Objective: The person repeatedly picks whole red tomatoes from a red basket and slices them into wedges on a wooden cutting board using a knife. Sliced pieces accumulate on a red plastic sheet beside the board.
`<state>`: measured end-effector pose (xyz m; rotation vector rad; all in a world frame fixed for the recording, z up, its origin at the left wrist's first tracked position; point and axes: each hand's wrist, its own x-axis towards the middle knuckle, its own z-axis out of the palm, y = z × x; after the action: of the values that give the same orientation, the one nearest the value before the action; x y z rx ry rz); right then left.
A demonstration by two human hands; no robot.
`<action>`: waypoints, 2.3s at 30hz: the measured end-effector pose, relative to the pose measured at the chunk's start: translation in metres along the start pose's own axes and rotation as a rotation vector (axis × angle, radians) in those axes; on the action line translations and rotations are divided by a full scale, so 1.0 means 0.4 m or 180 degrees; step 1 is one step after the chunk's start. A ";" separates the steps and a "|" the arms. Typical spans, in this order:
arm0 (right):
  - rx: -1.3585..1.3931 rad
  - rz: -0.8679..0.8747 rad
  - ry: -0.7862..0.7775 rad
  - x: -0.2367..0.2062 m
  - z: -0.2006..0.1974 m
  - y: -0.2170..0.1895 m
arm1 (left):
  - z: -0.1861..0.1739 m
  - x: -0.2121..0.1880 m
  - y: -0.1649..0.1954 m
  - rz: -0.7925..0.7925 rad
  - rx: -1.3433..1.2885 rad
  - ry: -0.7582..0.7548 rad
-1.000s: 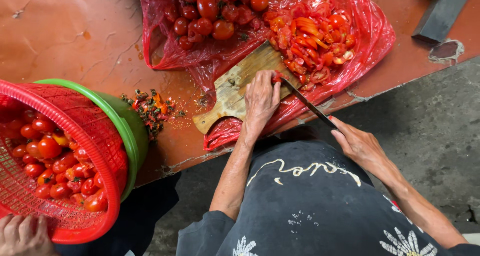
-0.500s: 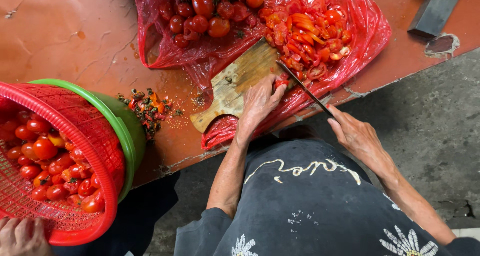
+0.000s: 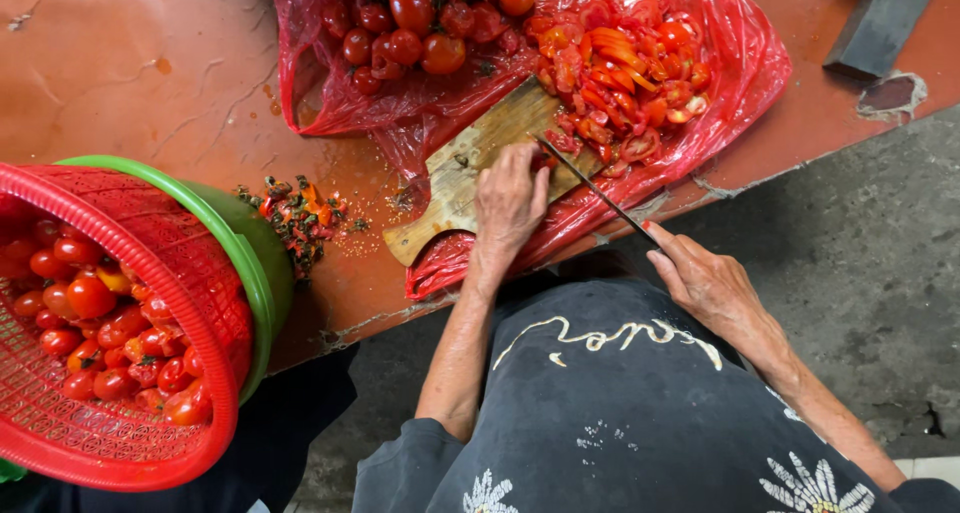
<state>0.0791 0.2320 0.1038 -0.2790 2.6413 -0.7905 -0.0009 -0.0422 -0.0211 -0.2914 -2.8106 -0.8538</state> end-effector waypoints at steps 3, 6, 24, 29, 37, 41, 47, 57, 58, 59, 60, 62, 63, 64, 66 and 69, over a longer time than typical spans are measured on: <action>-0.0059 -0.0071 -0.0017 0.013 -0.005 -0.008 | 0.006 0.000 0.035 -0.0050 0.0084 0.0118; 0.0007 -0.0287 0.0027 0.060 0.006 -0.016 | -0.019 -0.005 0.068 -0.0110 -0.0027 0.0304; -0.0240 -0.0573 0.0151 0.109 0.055 -0.017 | -0.054 -0.002 0.113 -0.0288 -0.0164 0.0426; 0.0026 -0.0697 0.0298 0.164 0.055 -0.024 | -0.038 0.002 0.073 -0.0645 -0.0344 -0.0002; 0.0007 -0.0805 -0.0047 0.092 0.053 0.013 | -0.119 -0.013 -0.118 -0.0773 0.0875 0.0619; -0.0018 -0.0499 0.0095 0.118 0.051 0.057 | -0.100 -0.015 -0.144 -0.0795 0.0955 0.0434; -0.0093 -0.0266 0.0474 0.135 0.041 0.093 | -0.254 -0.086 -0.265 -0.1494 0.1035 0.0767; 0.0294 -0.0358 0.0681 0.182 0.045 0.050 | -0.336 0.006 -0.261 -0.1350 0.0524 0.1150; 0.0228 -0.0470 0.0669 0.178 0.048 0.043 | -0.309 0.055 -0.262 -0.1100 0.0604 0.1095; 0.0175 -0.0590 0.0569 0.173 0.051 0.037 | -0.282 0.102 -0.262 -0.0854 0.0683 0.1033; 0.0121 -0.0711 0.0471 0.167 0.056 0.031 | -0.253 0.142 -0.256 -0.0621 0.0776 0.1089; 0.0052 -0.0748 0.0347 0.156 0.060 0.027 | -0.204 0.222 -0.256 -0.0398 0.0766 0.0849; 0.0035 -0.0670 0.0322 0.151 0.060 0.028 | -0.189 0.258 -0.261 -0.0405 0.0662 0.0562; 0.0019 -0.0585 0.0302 0.148 0.058 0.031 | -0.179 0.282 -0.266 -0.0341 0.0836 0.0550; -0.0025 -0.0138 0.0376 0.149 0.050 0.042 | -0.169 0.314 -0.270 -0.0211 0.1177 0.0506; 0.0042 -0.0072 0.0505 0.159 0.046 0.056 | -0.187 0.323 -0.274 -0.0131 0.1176 0.0517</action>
<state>0.0265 0.2227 0.0585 -0.2525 2.7838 -0.8702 -0.1424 -0.1567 0.0128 -0.1023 -2.7549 -0.3333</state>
